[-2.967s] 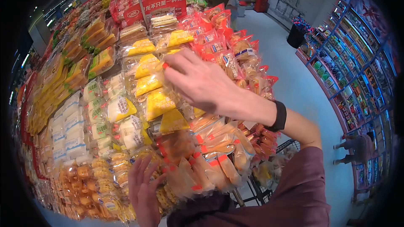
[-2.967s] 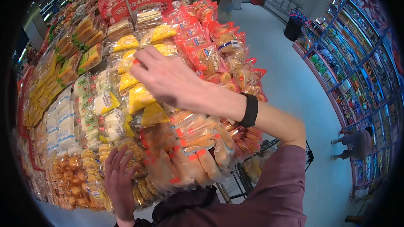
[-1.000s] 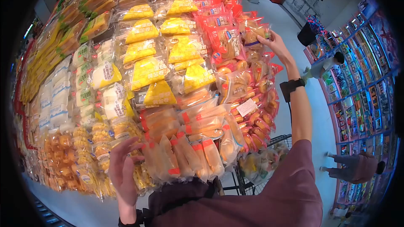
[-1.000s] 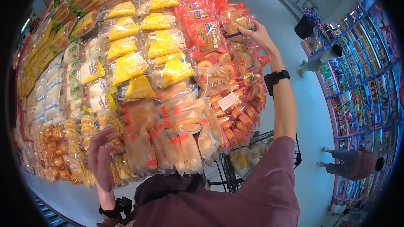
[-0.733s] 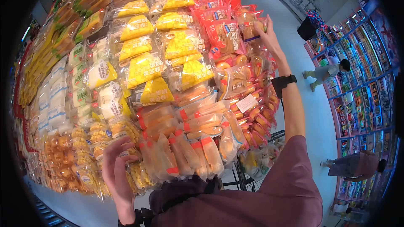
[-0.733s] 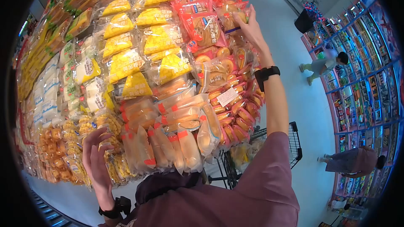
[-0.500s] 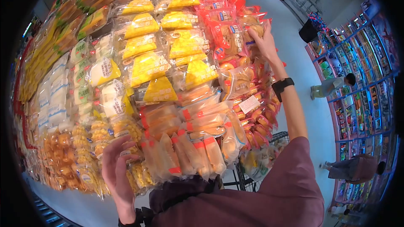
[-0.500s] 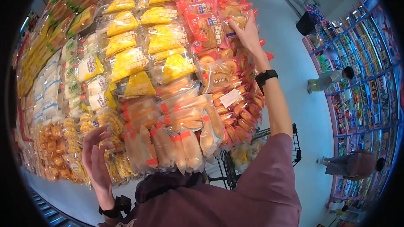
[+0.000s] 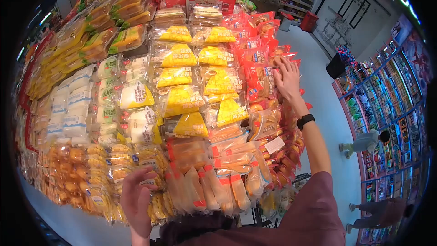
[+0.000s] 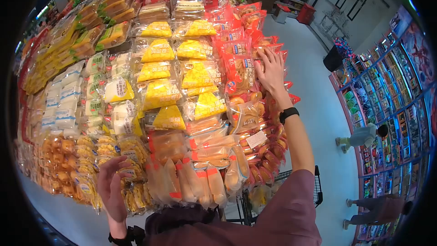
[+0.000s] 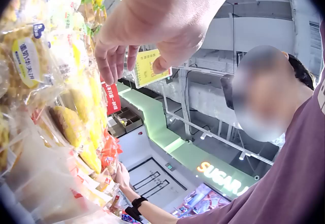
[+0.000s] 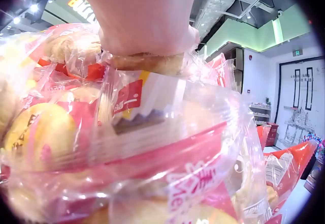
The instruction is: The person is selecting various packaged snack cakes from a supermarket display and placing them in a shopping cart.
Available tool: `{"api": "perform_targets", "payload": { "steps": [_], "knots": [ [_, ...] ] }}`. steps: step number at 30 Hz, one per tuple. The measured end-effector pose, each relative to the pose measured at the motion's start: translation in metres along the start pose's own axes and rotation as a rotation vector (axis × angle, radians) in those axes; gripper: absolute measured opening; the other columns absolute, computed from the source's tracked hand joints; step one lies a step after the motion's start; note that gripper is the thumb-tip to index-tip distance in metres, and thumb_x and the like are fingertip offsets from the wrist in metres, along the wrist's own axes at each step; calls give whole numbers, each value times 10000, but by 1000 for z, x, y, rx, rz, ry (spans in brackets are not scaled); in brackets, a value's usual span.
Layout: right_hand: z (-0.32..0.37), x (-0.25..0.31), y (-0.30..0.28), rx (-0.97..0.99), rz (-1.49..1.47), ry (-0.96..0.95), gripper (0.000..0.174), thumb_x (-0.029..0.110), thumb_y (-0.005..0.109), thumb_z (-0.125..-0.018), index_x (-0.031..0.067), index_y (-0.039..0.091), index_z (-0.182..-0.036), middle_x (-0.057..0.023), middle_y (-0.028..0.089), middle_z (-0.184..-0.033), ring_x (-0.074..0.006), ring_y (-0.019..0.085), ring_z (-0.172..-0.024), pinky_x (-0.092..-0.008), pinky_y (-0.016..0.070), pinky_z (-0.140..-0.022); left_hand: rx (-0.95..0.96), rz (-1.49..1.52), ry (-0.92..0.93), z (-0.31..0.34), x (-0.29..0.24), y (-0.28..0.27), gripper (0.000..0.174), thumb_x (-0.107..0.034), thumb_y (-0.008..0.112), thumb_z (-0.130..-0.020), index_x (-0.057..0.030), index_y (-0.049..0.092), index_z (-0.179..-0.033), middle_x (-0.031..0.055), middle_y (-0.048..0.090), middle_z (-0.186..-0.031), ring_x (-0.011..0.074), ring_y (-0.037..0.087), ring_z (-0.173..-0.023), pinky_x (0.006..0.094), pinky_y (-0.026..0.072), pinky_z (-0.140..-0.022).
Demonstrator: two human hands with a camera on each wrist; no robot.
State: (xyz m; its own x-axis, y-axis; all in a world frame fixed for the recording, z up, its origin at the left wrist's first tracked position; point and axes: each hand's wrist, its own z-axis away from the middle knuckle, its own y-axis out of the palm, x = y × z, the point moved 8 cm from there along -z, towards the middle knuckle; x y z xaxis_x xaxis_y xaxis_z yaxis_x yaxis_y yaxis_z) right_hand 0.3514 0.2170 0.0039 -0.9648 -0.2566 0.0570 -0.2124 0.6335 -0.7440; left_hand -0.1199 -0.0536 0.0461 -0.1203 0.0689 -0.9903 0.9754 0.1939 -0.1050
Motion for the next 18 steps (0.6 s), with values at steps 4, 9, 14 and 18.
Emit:
{"api": "perform_targets", "payload": {
  "steps": [4,9,14,18],
  "knots": [
    [0,-4,4,94,-24,30,462,302,451,-1002,82,487,-1407,-173,429,-1465,-350,363,-1380,-522,196,-1184,22,41,13,3,-6,-2,342,-207,505,-979,-2,542,-1249,138,612,-1235,212,601,-1082,326,492,-843],
    [-1,-18,-4,34,-224,74,482,235,369,-1055,77,338,-1510,-218,178,-1602,-392,198,-1474,-496,125,-1210,73,132,17,12,-2,-10,285,-95,523,-969,9,549,-1233,151,606,-1251,199,605,-1109,319,488,-876],
    [1,-12,-67,-225,-302,193,429,250,382,-1068,57,449,-1445,-216,373,-1505,-338,435,-1336,-403,357,-1087,100,124,44,20,6,-23,235,-105,466,-1016,27,566,-1183,154,668,-1122,202,649,-1003,318,494,-872],
    [25,30,-125,-265,-575,526,297,212,507,-1034,3,626,-1208,-108,688,-1101,-161,659,-902,-286,508,-792,151,65,-11,34,17,-33,289,-139,381,-1056,28,605,-1126,202,691,-1064,225,702,-835,335,517,-820]
  ]
}}
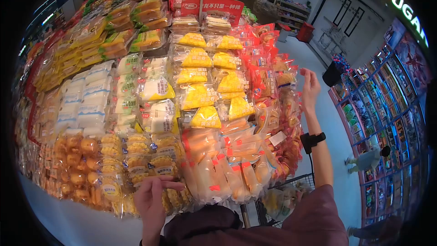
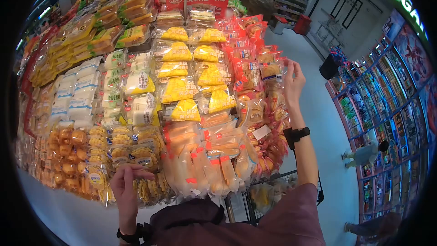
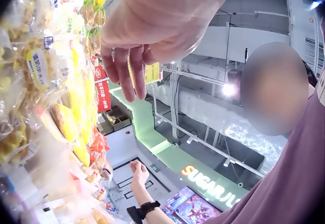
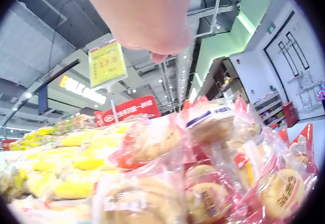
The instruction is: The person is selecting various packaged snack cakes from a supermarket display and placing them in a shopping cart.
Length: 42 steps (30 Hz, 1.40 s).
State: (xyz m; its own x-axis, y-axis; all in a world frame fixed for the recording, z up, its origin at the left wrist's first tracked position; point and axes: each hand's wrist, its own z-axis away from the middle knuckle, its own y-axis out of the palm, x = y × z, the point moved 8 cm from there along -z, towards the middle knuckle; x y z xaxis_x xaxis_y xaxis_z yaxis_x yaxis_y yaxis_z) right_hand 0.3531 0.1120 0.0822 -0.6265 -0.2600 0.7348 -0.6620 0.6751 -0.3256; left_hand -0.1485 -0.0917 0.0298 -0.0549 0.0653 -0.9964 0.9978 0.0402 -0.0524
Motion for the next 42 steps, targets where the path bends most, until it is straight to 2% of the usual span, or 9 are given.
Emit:
{"api": "perform_targets", "payload": {
  "steps": [2,9,15,20,26,28,31,39,42],
  "knots": [
    [43,44,9,76,-205,-43,161,131,592,-986,-3,649,-1056,0,675,-862,-57,576,-730,-230,477,-677,12,120,4,3,-2,6,303,-141,360,-1062,37,589,-1149,214,693,-1064,243,709,-790,347,525,-820],
    [304,290,100,919,-326,-805,513,189,683,-857,66,538,-1333,-204,412,-1466,-375,437,-1324,-473,395,-1081,275,709,-99,9,7,30,551,-377,317,-1062,4,365,-1457,199,425,-1481,307,448,-1349,427,385,-1087],
    [390,312,153,1112,-408,-842,833,389,714,-746,51,435,-1454,-207,297,-1564,-400,282,-1441,-537,219,-1181,321,1337,-200,37,5,0,770,-577,241,-1024,-2,221,-1534,208,267,-1577,326,229,-1478,455,204,-1203],
    [414,330,166,1098,-160,-885,895,485,651,-843,64,277,-1540,-204,216,-1601,-383,177,-1491,-557,158,-1194,15,501,62,87,6,-65,745,-463,471,-958,-12,273,-1516,230,248,-1576,363,245,-1475,470,253,-1180],
    [501,384,181,530,-1623,-44,786,482,388,-1012,95,16,-1586,-162,-76,-1648,-306,-110,-1519,-492,56,-1211,-89,-476,854,144,-10,-88,701,-559,535,-919,-107,441,-1446,339,318,-1504,479,369,-1368,558,291,-1105],
    [513,402,183,530,-1787,109,799,543,329,-1012,88,7,-1584,-166,-97,-1645,-307,-115,-1516,-495,46,-1210,-88,-543,884,148,-6,-100,715,-595,529,-916,-92,472,-1423,322,383,-1472,480,365,-1362,572,248,-1106],
    [483,402,158,1395,-1438,441,827,618,292,-990,70,110,-1583,-175,-72,-1645,-303,-108,-1516,-501,36,-1205,-161,-799,809,156,20,-115,748,-620,457,-944,-41,459,-1417,294,349,-1506,458,324,-1400,561,195,-1144],
    [484,410,184,1122,-472,-691,636,379,506,-987,42,347,-1502,-211,-8,-1634,-433,-51,-1503,-562,63,-1195,57,541,306,149,14,-133,897,-565,368,-1014,26,-39,-1551,223,102,-1621,345,145,-1503,438,142,-1195],
    [447,428,162,1128,-464,-730,450,183,622,-918,70,559,-1349,-197,498,-1396,-378,445,-1321,-526,263,-1160,283,348,260,166,32,-153,541,-287,399,-1063,15,281,-1496,227,520,-1367,282,575,-1196,353,438,-1015]
  ]
}}
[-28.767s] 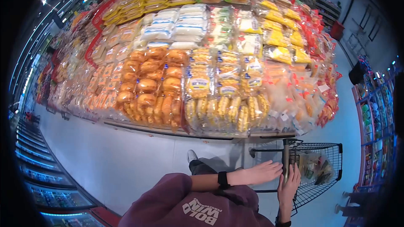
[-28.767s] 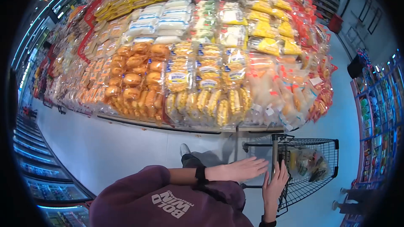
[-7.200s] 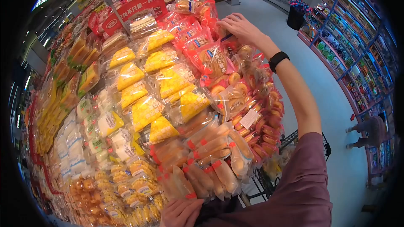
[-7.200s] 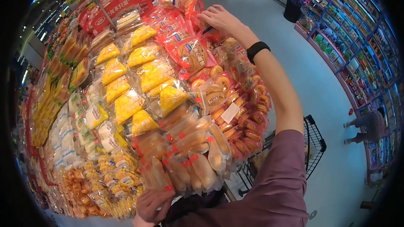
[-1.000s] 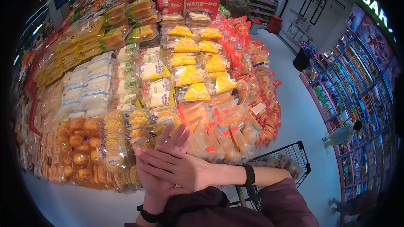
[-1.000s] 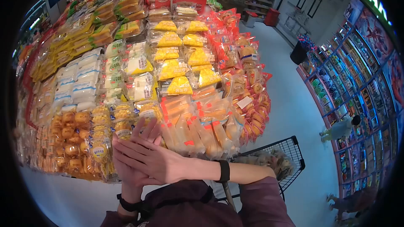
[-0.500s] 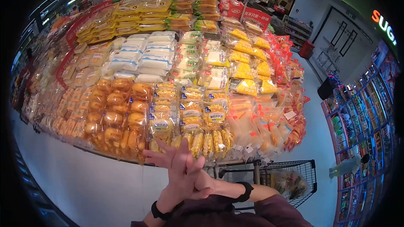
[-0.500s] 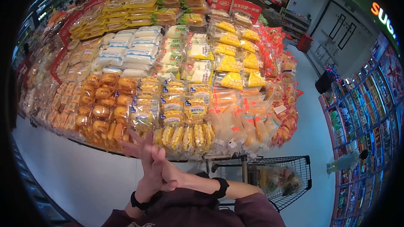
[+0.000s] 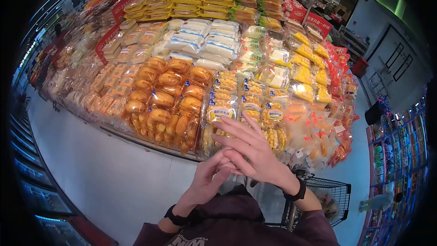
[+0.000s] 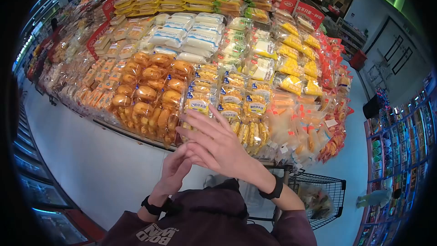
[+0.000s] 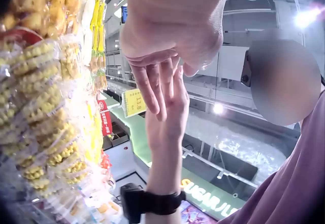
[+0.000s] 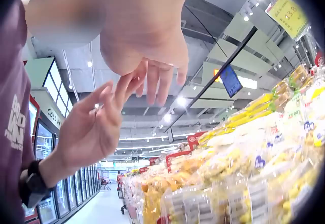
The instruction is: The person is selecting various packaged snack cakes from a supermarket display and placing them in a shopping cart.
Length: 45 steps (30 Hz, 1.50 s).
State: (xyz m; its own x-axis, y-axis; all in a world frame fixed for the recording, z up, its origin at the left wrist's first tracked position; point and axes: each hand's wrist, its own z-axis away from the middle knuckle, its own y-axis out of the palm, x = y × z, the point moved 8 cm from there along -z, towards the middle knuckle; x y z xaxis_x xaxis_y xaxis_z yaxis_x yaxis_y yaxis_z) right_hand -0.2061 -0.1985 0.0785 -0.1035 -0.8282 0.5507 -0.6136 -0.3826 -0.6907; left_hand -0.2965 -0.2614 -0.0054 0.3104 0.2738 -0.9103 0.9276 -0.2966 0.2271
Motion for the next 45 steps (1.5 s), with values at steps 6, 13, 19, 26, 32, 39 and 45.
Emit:
{"api": "perform_targets", "payload": {
  "steps": [6,13,19,26,32,39,45],
  "knots": [
    [-9,90,-42,-33,-63,-348,181,70,692,-857,16,737,-1023,-138,734,-924,-244,717,-796,-357,602,-766,-235,-370,-114,15,-13,-23,181,-37,560,-982,26,684,-1097,115,742,-947,160,721,-801,269,556,-709],
    [-10,191,-46,-490,13,-524,170,249,719,-850,92,765,-898,-28,650,-699,-133,561,-562,-241,504,-512,-323,-419,9,22,-13,-35,146,57,590,-906,26,708,-986,121,733,-928,174,712,-762,273,554,-677],
    [-1,194,-66,-324,9,-448,95,194,697,-871,148,768,-829,-38,690,-709,-139,622,-597,-219,569,-554,-315,-409,61,13,-13,-30,161,53,619,-880,12,724,-994,93,735,-906,141,705,-753,247,525,-678],
    [11,178,-52,-368,-61,-426,264,226,626,-945,210,576,-1204,-42,710,-775,-163,643,-612,-240,581,-561,-199,-399,14,2,2,-4,177,34,617,-894,-10,722,-1029,87,738,-917,130,701,-747,241,524,-674],
    [75,142,-92,-475,-241,-279,249,129,640,-929,128,553,-1163,-72,727,-795,-178,668,-595,-254,584,-547,-67,-373,-128,-11,21,34,199,0,599,-942,-16,687,-1120,82,736,-847,147,722,-765,248,548,-696],
    [255,-5,-39,-490,25,573,113,-47,702,-813,-23,679,-921,-104,721,-834,-182,685,-667,-261,527,-600,459,-728,43,-4,107,146,346,-38,617,-868,-78,619,-1212,92,701,-956,228,708,-782,363,554,-652],
    [475,-20,-24,-560,412,1098,248,3,629,-876,-27,609,-1121,-177,650,-1074,-321,606,-1014,-406,483,-890,954,-1009,158,32,196,286,264,-119,609,-807,-4,598,-1044,116,625,-962,270,619,-1000,384,475,-865]
  ]
}}
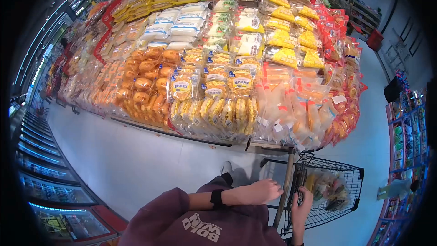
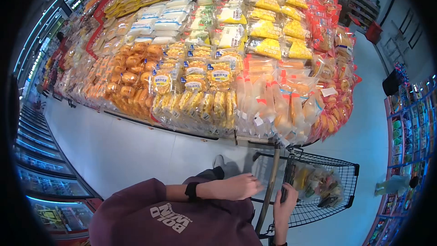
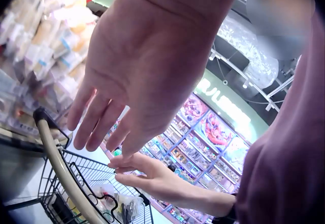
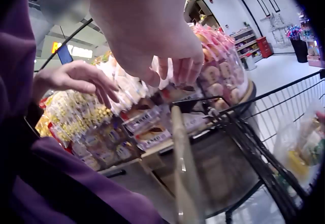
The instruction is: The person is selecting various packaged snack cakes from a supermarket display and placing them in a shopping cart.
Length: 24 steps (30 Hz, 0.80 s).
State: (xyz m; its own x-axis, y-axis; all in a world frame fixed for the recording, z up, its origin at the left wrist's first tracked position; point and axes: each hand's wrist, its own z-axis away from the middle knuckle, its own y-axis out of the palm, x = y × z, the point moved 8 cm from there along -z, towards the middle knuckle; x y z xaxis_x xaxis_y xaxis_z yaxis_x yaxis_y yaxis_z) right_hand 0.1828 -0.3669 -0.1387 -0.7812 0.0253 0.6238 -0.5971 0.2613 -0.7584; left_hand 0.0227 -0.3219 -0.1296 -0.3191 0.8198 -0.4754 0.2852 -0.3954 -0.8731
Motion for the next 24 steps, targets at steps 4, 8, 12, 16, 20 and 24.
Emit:
{"api": "perform_targets", "payload": {
  "steps": [4,8,12,16,20,24],
  "knots": [
    [40,-62,23,138,-49,118,343,46,638,-875,-34,542,-1194,-210,607,-1156,-393,563,-1056,-447,451,-918,-5,-55,-39,-71,-17,48,200,-134,625,-790,-23,619,-957,97,629,-953,248,603,-996,354,466,-875],
    [56,-50,59,393,-98,-60,243,73,608,-890,-36,576,-1106,-229,597,-1089,-416,569,-994,-491,470,-834,-2,-214,-200,-100,3,132,224,-195,694,-729,-51,658,-897,66,640,-945,233,582,-1014,337,420,-875],
    [43,-61,57,446,-197,-40,129,85,608,-895,-12,579,-975,-218,637,-881,-413,633,-827,-473,512,-693,117,-80,-256,-88,13,147,217,-97,680,-726,-47,656,-936,90,635,-967,245,569,-1091,398,346,-1089],
    [33,-81,53,482,-343,-58,113,60,597,-895,-17,633,-970,-205,677,-815,-350,699,-779,-406,552,-671,149,-97,-198,-87,9,154,247,-81,669,-728,-46,682,-972,108,649,-1043,250,508,-1267,491,121,-1241],
    [29,-117,55,639,-613,210,193,98,641,-911,-7,682,-1068,-156,731,-852,-224,741,-832,-319,544,-754,220,-56,-231,-92,13,157,189,-104,662,-761,-33,678,-935,104,659,-1044,280,501,-1291,529,162,-1217],
    [38,-153,54,670,-1097,534,252,107,587,-982,-13,602,-1203,-116,725,-1001,-170,720,-817,-263,561,-703,149,-37,-277,-91,14,153,236,-76,597,-844,-46,671,-1067,97,638,-1171,278,431,-1361,542,159,-1215]
  ]
}}
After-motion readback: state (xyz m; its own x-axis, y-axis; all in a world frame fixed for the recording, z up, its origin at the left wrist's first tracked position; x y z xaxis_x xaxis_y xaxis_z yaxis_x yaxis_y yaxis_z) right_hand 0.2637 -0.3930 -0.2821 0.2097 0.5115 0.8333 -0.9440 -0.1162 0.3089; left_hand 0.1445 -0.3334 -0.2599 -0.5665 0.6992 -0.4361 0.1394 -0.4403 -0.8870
